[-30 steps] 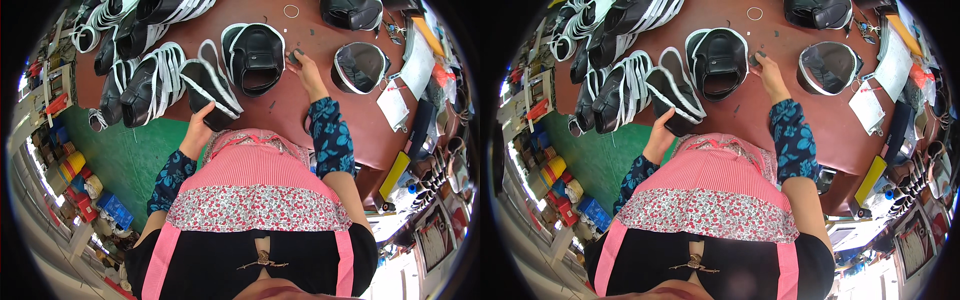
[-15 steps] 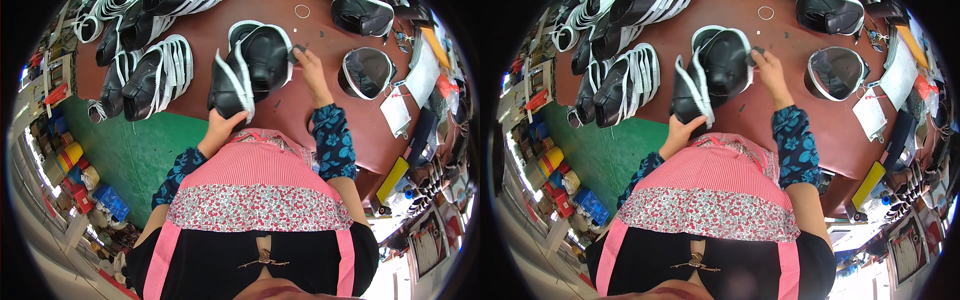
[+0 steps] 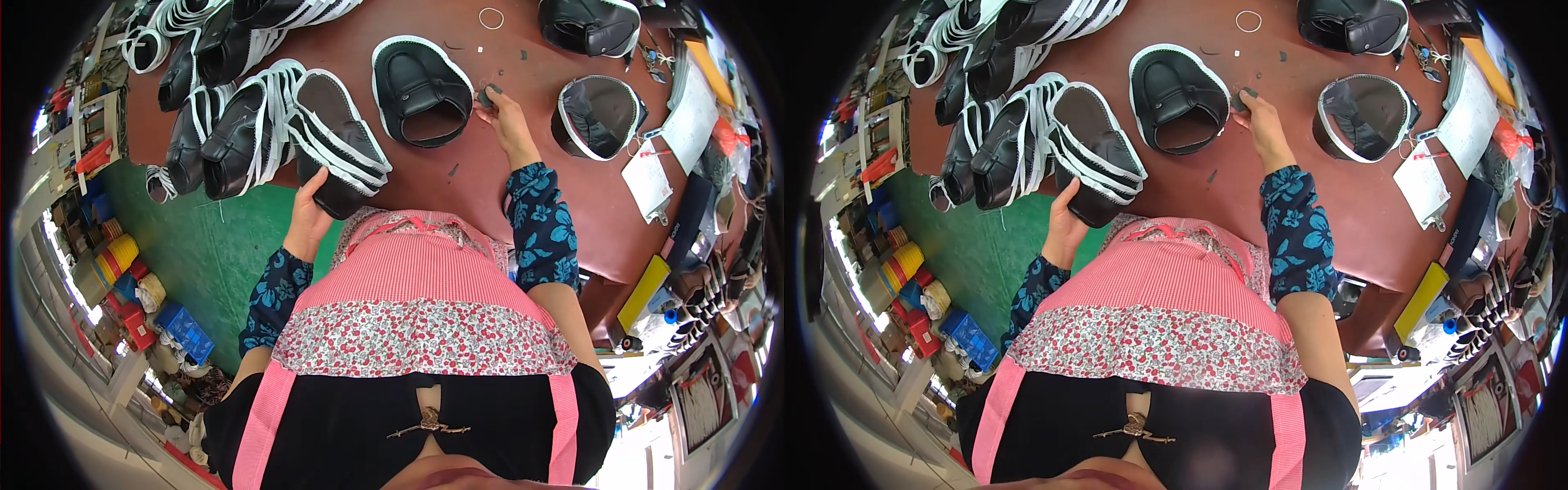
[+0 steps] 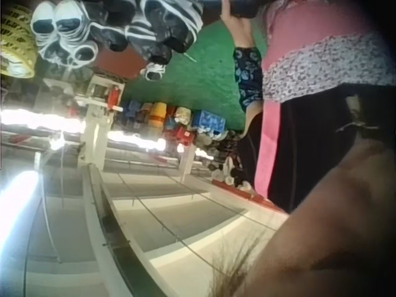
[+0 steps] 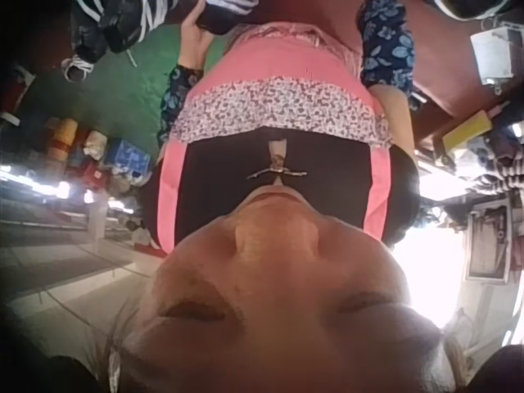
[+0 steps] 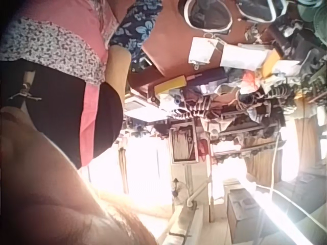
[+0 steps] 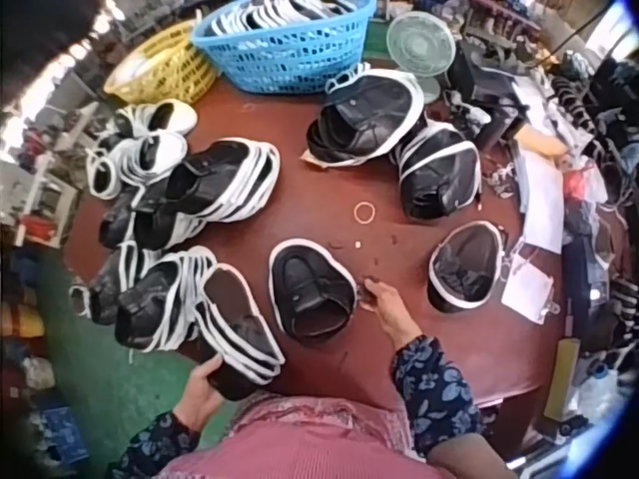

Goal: Inspect and sort shoe uppers and soles at a factory workbench.

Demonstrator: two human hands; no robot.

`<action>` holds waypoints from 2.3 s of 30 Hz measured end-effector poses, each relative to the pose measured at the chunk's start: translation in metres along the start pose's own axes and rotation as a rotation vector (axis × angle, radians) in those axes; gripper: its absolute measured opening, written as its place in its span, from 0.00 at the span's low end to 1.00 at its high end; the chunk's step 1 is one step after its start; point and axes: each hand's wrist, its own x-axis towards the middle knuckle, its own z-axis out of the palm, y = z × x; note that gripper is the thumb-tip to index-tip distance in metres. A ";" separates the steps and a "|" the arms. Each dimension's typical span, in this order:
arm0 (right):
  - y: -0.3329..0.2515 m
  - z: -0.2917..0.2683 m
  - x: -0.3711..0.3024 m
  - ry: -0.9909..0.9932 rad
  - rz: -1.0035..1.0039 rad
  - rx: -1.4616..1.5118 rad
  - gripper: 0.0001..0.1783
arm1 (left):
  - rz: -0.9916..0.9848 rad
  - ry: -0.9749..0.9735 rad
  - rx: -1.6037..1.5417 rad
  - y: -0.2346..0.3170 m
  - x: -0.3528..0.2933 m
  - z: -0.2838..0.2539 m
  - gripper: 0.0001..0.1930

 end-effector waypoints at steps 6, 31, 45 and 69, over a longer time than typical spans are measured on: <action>0.009 0.037 -0.033 0.011 -0.081 -0.164 0.19 | 0.214 -0.199 0.734 -0.030 -0.005 0.072 0.28; 0.044 0.017 -0.193 -0.046 -0.122 0.409 0.15 | 0.600 -0.306 1.519 -0.092 0.045 0.177 0.32; 0.029 0.021 -0.199 0.268 -0.850 -0.904 0.11 | 0.595 -0.403 1.263 -0.091 0.035 0.163 0.12; 0.090 -0.149 -0.187 0.666 -0.666 -1.607 0.15 | 0.756 -0.019 2.393 0.033 0.035 0.087 0.20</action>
